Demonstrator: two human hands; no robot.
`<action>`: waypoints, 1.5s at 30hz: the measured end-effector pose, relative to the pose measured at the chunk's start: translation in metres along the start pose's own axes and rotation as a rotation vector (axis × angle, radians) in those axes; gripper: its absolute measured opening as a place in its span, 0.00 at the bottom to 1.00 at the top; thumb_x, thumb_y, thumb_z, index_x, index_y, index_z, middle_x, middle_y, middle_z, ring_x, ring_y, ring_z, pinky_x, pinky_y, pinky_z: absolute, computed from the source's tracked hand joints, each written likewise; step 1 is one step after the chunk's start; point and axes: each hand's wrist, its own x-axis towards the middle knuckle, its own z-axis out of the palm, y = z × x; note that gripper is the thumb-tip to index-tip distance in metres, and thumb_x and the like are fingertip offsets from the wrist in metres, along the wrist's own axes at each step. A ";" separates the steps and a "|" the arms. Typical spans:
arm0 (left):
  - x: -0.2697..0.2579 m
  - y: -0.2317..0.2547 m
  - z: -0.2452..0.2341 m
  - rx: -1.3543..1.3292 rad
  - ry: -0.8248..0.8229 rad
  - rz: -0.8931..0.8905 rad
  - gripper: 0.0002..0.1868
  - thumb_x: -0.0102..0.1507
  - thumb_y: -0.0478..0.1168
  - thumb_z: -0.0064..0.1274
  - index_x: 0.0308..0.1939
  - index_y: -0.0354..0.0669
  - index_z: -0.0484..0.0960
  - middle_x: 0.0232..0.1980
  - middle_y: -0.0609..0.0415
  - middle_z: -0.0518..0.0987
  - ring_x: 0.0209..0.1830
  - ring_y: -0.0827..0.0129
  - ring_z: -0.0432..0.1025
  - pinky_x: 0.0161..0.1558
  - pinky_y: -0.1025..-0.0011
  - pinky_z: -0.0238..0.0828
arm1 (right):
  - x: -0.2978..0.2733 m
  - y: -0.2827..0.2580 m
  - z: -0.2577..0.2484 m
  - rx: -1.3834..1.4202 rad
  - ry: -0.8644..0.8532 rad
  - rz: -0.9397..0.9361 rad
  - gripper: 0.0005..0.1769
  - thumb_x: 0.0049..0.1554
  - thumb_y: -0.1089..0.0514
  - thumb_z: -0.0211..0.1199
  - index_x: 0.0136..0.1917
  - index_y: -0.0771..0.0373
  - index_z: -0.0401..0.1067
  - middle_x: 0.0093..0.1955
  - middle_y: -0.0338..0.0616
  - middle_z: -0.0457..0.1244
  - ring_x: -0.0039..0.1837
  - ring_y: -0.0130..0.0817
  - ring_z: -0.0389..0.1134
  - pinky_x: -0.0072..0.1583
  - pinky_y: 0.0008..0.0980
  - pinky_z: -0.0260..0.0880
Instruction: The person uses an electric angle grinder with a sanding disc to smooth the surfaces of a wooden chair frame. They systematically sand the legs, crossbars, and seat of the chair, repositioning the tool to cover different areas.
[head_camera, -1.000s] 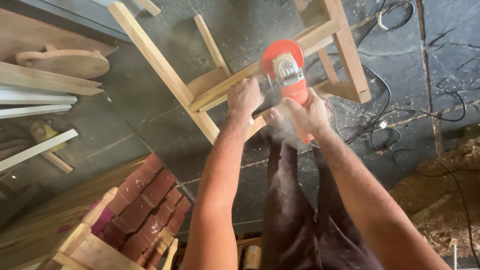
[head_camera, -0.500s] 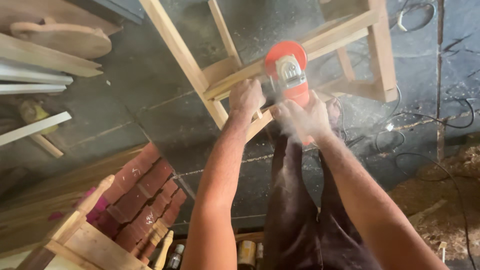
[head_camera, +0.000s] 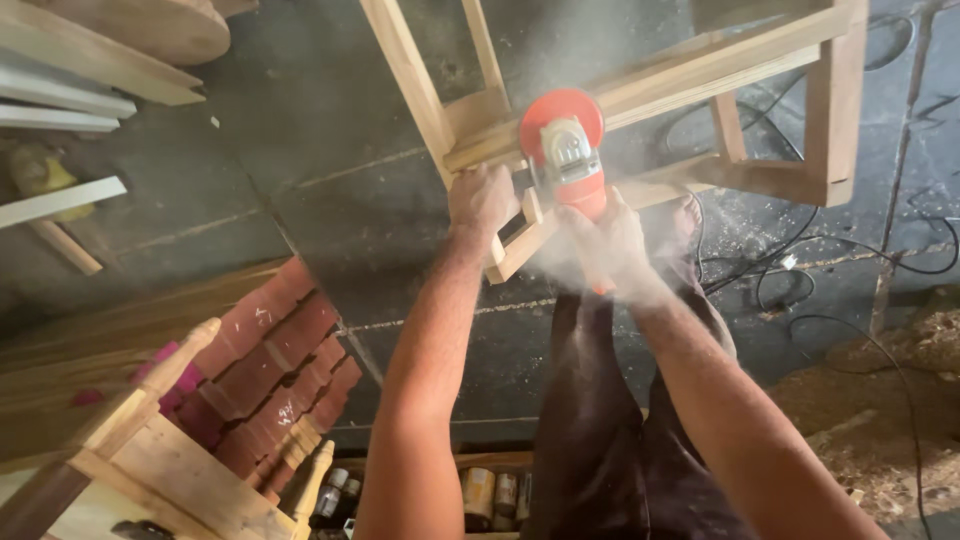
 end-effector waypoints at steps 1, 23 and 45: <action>-0.001 -0.005 0.000 -0.017 -0.018 -0.022 0.09 0.56 0.41 0.58 0.37 0.44 0.89 0.42 0.41 0.85 0.45 0.47 0.80 0.48 0.53 0.77 | 0.003 0.000 0.006 -0.041 0.027 -0.049 0.31 0.54 0.41 0.68 0.58 0.68 0.70 0.44 0.60 0.71 0.49 0.50 0.76 0.51 0.43 0.73; -0.060 -0.112 0.025 -0.072 0.103 -0.137 0.07 0.59 0.39 0.52 0.39 0.48 0.84 0.39 0.44 0.85 0.43 0.45 0.79 0.44 0.49 0.76 | 0.005 0.003 0.105 -0.278 -0.101 -0.150 0.33 0.53 0.37 0.68 0.60 0.63 0.68 0.43 0.58 0.72 0.50 0.58 0.74 0.64 0.44 0.68; -0.091 -0.089 0.050 -0.092 0.148 -0.274 0.16 0.61 0.54 0.58 0.38 0.45 0.83 0.37 0.41 0.84 0.39 0.42 0.79 0.42 0.48 0.75 | -0.007 0.009 0.069 -0.259 -0.187 -0.187 0.46 0.49 0.30 0.67 0.70 0.61 0.65 0.47 0.56 0.71 0.53 0.53 0.74 0.56 0.47 0.73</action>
